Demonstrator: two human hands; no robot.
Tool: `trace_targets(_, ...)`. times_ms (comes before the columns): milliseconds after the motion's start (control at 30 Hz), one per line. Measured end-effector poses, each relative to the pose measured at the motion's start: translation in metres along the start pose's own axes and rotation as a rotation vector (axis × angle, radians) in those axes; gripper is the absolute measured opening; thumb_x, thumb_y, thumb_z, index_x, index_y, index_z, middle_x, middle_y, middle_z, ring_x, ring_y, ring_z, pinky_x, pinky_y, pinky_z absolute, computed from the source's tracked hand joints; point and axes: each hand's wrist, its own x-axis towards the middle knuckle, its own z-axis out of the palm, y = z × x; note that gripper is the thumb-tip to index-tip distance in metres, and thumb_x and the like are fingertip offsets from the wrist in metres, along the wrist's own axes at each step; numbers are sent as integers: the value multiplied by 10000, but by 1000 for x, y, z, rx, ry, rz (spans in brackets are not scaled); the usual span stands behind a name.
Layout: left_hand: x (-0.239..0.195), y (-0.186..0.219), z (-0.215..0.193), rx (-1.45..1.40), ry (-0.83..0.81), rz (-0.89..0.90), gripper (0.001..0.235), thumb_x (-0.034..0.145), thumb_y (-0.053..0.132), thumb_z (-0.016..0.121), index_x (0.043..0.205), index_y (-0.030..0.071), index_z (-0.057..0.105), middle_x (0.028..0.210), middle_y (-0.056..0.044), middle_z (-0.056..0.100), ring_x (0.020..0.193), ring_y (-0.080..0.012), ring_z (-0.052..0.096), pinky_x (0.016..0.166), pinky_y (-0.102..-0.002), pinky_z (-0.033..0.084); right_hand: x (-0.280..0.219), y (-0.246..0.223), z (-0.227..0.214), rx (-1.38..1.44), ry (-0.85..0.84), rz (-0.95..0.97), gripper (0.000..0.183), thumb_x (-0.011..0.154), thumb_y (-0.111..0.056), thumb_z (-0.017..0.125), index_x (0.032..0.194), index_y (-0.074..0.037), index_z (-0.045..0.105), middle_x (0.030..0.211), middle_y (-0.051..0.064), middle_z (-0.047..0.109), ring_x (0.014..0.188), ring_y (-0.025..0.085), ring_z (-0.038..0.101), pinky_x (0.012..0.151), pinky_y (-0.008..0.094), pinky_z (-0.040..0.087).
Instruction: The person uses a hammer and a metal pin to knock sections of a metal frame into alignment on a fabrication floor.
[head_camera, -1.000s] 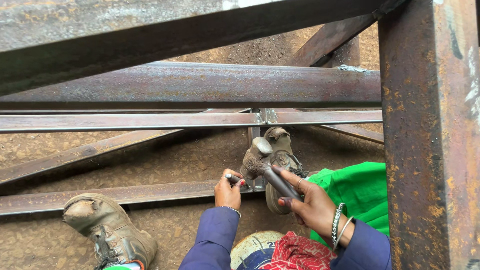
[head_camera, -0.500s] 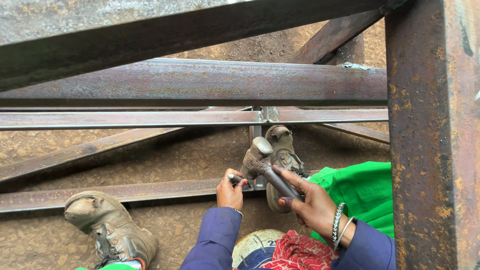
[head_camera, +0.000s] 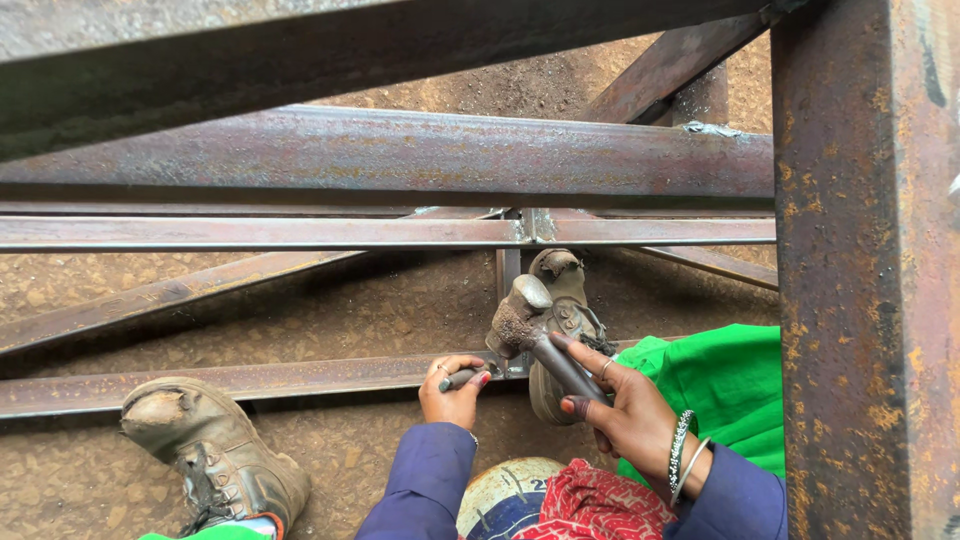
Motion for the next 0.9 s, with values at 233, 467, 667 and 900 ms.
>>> trace_targets(233,-5,6,4,56,-48,-23,201,652,-16,870,804,83,782,916,-51,709,848,-189,695,783,-315,559,-2,0,2,-17,-5,-9,828,840,-6,715,1527,-392,462,717,2,623,421,79,489,382,278,415)
trace_targets(467,-4,22,-4,129,-217,-31,167,719,-11,823,838,91,766,965,-30,685,863,-183,706,778,-306,568,-1,-2,2,-38,-18,-18,826,854,27,665,1539,-381,449,721,-13,652,436,68,495,402,273,443)
trace_targets(667,1,23,-7,112,-273,10,190,728,-82,789,845,65,760,947,-46,666,848,-175,704,765,-302,574,-11,-12,1,-94,-16,-120,849,846,9,684,1576,-357,453,771,-50,714,472,34,467,428,245,428)
trace_targets(900,7,21,-5,-4,-336,-43,257,736,-197,692,841,28,757,956,-47,668,849,-150,714,746,-267,628,-17,-15,-2,-64,-20,-127,812,862,-16,694,1563,-350,456,695,1,612,477,40,451,432,234,402)
